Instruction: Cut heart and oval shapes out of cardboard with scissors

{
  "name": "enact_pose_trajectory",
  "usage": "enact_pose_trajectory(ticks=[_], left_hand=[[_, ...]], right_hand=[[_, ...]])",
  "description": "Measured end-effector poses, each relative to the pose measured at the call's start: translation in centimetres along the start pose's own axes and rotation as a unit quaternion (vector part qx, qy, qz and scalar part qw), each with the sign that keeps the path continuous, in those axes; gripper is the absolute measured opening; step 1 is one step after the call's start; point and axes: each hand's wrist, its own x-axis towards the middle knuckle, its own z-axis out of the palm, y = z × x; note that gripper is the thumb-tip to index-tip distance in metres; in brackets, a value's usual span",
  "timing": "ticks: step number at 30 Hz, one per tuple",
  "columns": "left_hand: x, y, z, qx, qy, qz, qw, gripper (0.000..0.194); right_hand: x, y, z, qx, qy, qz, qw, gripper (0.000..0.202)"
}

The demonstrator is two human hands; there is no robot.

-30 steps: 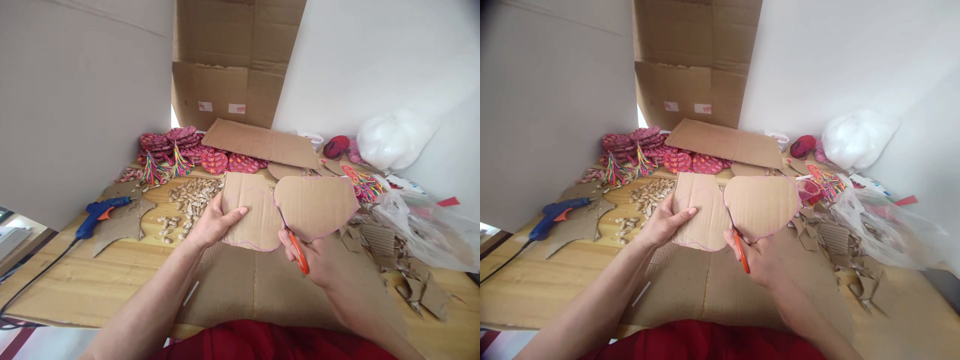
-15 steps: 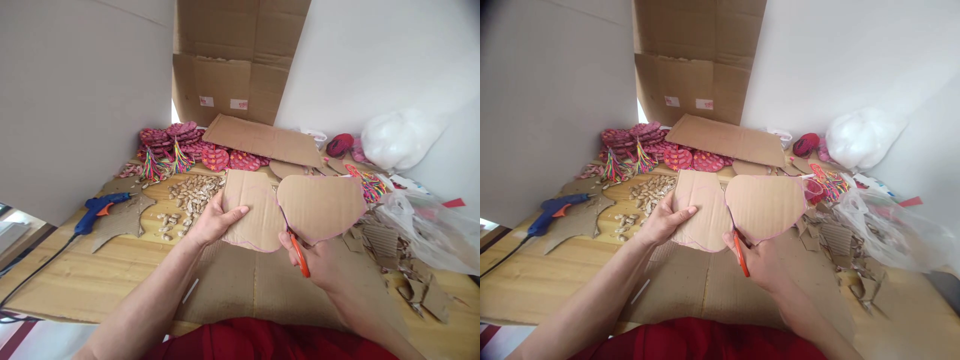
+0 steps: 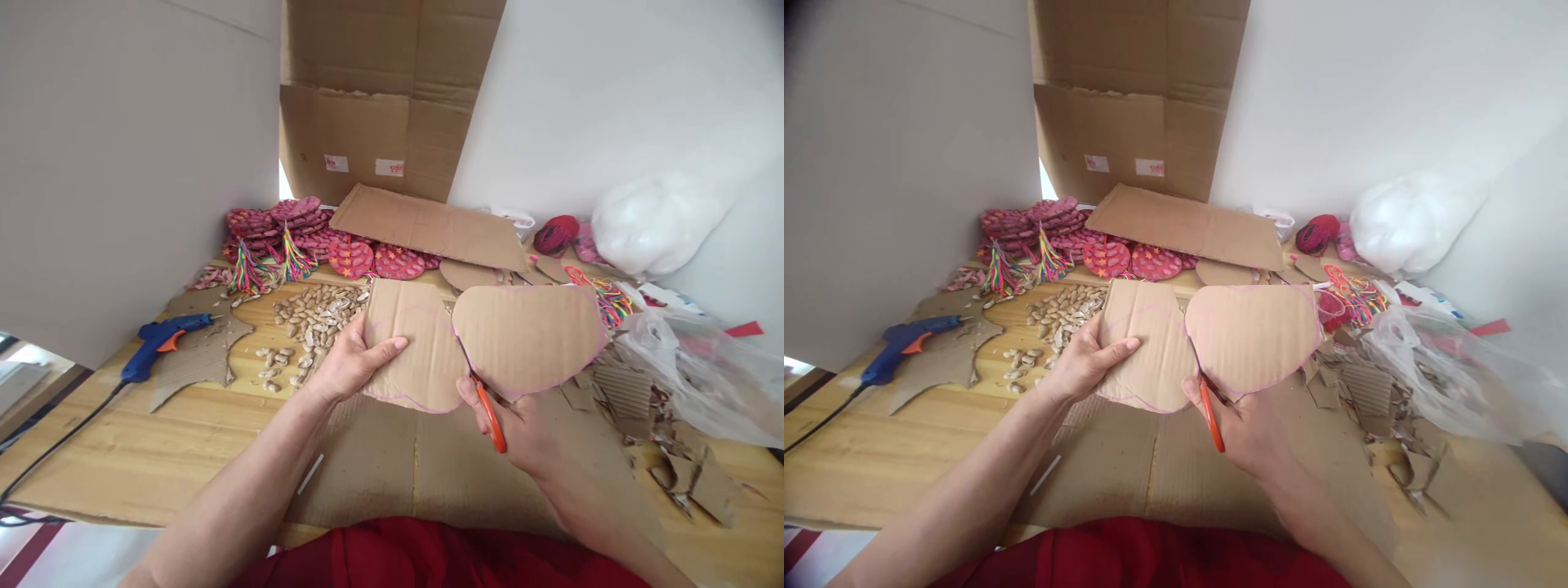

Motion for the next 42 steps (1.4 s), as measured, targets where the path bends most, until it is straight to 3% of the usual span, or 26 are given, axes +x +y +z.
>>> enact_pose_trajectory(ticks=[10, 18, 26, 29, 33, 34, 36, 38, 39, 42], left_hand=[[0.2, -0.3, -0.2, -0.036, -0.001, -0.017, 0.999, 0.06], [0.5, -0.7, -0.1, -0.062, 0.015, -0.032, 0.997, 0.059], [0.8, -0.8, -0.5, -0.1, 0.049, -0.025, 0.993, 0.055], [1.0, -0.8, -0.9, -0.108, 0.057, -0.029, 0.992, 0.055], [1.2, -0.5, -1.4, -0.124, 0.073, -0.026, 0.989, 0.058], [1.3, -0.4, -1.5, -0.127, 0.075, -0.024, 0.989, 0.059], [1.3, -0.3, -1.5, -0.13, 0.069, -0.023, 0.989, 0.059], [1.1, -0.4, -1.4, -0.131, 0.052, -0.028, 0.99, 0.057], [0.9, -0.5, -1.3, -0.131, 0.041, -0.032, 0.99, 0.056], [0.4, -0.7, -0.9, -0.13, 0.012, -0.043, 0.99, 0.059]], right_hand=[[0.4, -0.4, 0.3, -0.012, -0.001, -0.008, 1.0, 0.043], [0.9, 0.8, -0.6, 0.04, -0.087, 0.05, 0.994, 0.04], [1.6, 1.3, -1.1, -0.05, -0.155, 0.035, 0.986, 0.043], [1.8, 1.0, -2.2, -0.099, -0.232, 0.059, 0.966, 0.045], [1.8, 1.5, -5.5, -0.117, -0.37, 0.111, 0.915, 0.037], [1.8, 1.8, -6.4, -0.099, -0.366, 0.114, 0.918, 0.035], [2.1, 2.4, -7.8, -0.035, -0.273, 0.084, 0.958, 0.036], [2.7, 3.1, -8.5, 0.046, -0.081, 0.04, 0.995, 0.038], [3.0, 3.4, -8.4, 0.081, -0.011, 0.033, 0.996, 0.036], [4.1, 4.1, -7.3, 0.149, 0.021, 0.031, 0.988, 0.04]])
